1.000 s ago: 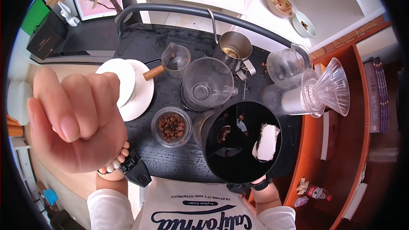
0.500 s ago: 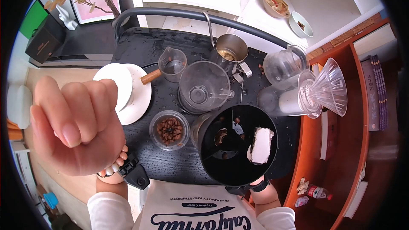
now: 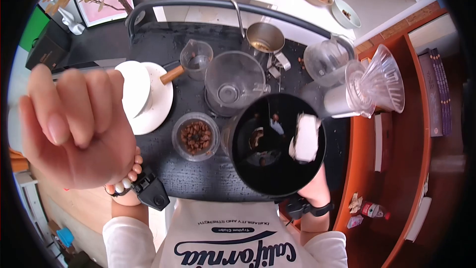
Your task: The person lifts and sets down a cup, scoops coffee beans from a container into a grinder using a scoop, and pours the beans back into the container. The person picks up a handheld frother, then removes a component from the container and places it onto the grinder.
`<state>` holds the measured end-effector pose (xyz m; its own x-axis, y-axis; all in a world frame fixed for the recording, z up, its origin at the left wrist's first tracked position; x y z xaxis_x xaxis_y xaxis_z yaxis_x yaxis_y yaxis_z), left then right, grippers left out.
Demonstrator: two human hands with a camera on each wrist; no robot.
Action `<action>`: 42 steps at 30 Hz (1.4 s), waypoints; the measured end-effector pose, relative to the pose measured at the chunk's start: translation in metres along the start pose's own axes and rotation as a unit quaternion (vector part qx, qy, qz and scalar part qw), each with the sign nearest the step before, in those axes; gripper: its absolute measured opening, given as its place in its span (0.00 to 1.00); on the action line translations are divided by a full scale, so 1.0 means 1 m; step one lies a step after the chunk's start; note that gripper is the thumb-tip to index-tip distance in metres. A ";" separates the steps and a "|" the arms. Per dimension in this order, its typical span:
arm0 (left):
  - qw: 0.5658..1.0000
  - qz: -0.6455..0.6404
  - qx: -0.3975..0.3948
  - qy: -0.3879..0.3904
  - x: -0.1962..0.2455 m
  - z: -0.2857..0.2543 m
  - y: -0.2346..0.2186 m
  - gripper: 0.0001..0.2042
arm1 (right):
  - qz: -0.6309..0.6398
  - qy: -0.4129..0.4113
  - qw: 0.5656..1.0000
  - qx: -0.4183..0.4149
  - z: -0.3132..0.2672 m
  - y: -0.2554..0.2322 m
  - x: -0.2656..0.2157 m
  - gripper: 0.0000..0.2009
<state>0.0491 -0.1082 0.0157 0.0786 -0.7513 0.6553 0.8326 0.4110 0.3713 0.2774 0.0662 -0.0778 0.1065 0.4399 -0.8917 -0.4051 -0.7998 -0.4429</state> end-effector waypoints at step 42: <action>0.941 0.076 0.329 0.005 0.024 -0.141 -0.045 0.15 | 0.347 0.655 0.636 -0.217 -0.317 0.017 0.134 0.12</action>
<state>0.0908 -0.2179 -0.0783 0.1772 -0.6611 0.7291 0.2920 0.7428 0.6025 0.5723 -0.0178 -0.2345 0.8180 -0.5705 -0.0742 -0.5092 -0.7780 0.3681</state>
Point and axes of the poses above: each hand's wrist, its own z-axis towards the middle knuckle, its own y-axis out of the palm, x = y × z, the point moved 1 cm from there along z, towards the middle knuckle, and after that the axes turned 4 degrees about -x, right-handed, at the moved point
